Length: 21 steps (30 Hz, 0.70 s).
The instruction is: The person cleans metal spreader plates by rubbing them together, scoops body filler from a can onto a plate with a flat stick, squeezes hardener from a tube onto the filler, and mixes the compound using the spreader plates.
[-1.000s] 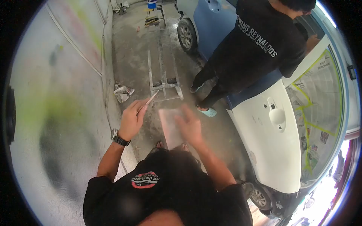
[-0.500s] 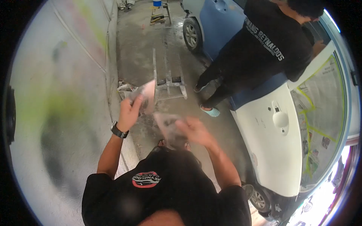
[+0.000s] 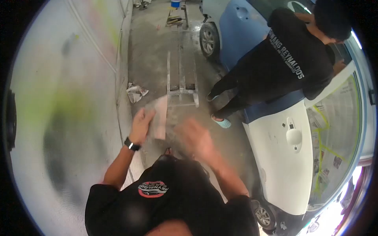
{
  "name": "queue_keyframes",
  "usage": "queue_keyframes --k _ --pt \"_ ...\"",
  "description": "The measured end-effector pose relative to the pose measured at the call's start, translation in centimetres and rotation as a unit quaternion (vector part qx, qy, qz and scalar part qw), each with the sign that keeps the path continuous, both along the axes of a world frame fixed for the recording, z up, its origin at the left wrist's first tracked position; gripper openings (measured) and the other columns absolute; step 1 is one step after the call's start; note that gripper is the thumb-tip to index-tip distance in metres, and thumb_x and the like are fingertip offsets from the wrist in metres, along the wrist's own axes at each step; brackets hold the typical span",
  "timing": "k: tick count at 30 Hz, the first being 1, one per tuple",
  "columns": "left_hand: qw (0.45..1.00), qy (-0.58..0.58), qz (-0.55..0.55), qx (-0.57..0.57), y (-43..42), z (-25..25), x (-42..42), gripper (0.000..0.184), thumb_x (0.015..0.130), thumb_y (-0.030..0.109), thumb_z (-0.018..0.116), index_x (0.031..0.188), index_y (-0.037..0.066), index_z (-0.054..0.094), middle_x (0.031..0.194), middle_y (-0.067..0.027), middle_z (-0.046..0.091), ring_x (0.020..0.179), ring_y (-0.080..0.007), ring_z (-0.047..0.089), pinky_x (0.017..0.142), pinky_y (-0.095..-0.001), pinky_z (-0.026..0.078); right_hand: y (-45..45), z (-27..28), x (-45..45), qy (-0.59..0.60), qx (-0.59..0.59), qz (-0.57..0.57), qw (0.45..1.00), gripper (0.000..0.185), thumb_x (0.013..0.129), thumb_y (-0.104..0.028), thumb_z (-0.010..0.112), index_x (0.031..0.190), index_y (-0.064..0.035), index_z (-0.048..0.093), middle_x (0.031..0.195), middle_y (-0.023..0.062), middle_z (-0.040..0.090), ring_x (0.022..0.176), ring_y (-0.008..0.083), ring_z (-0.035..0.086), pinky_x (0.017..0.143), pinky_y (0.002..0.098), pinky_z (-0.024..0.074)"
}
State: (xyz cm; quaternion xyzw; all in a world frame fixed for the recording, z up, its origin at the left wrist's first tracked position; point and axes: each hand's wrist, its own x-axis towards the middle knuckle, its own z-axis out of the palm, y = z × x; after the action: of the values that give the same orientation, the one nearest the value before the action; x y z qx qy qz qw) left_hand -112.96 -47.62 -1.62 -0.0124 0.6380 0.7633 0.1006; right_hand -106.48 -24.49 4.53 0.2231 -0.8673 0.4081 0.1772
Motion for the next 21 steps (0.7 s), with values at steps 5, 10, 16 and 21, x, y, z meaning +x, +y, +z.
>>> queue_keyframes --k 5,10,16,21 --pt "0.973 0.149 -0.056 -0.165 -2.9 1.3 -1.7 0.033 0.097 0.021 0.067 0.119 -0.002 0.058 0.106 -0.0084 0.07 0.09 -0.0127 0.064 0.082 -0.0275 0.051 0.6 1.9 -2.8 -0.111 0.111 -0.092 0.983 0.014 0.083 0.003 0.067 0.094 -0.0043 0.066 0.094 0.0109 0.064 0.093 0.0309 0.067 0.088 0.0427 0.0554" --pt "0.938 0.179 -0.045 -0.294 -4.5 3.8 -2.9 0.037 0.096 0.022 0.068 0.121 -0.002 0.057 0.103 -0.0102 0.07 0.083 -0.014 0.065 0.074 -0.0283 0.051 -3.3 1.7 -1.6 0.026 0.2 0.043 0.979 0.029 0.072 0.003 0.067 0.099 -0.0071 0.067 0.089 0.0129 0.062 0.078 0.0327 0.065 0.076 0.0429 0.0559" --pt "0.988 -0.051 -0.026 0.144 -7.0 1.7 -3.0 0.036 0.098 0.023 0.064 0.125 0.001 0.058 0.1 -0.008 0.069 0.078 -0.0173 0.065 0.068 -0.0292 0.052 -2.9 2.1 -5.0 -0.021 0.087 -0.178 0.98 0.036 0.076 -0.003 0.069 0.112 -0.0055 0.069 0.095 0.0119 0.067 0.08 0.0327 0.067 0.075 0.0404 0.058" --pt "0.973 -0.098 -0.009 0.207 -5.3 -2.8 -0.8 0.042 0.105 0.034 0.046 0.132 0.003 0.057 0.093 -0.0038 0.065 0.077 -0.0145 0.062 0.067 -0.0266 0.05 -12.5 4.3 -3.2 0.18 0.12 0.073 0.974 0.044 0.076 -0.006 0.069 0.12 -0.0066 0.067 0.103 0.014 0.068 0.092 0.0286 0.069 0.076 0.0402 0.0574"
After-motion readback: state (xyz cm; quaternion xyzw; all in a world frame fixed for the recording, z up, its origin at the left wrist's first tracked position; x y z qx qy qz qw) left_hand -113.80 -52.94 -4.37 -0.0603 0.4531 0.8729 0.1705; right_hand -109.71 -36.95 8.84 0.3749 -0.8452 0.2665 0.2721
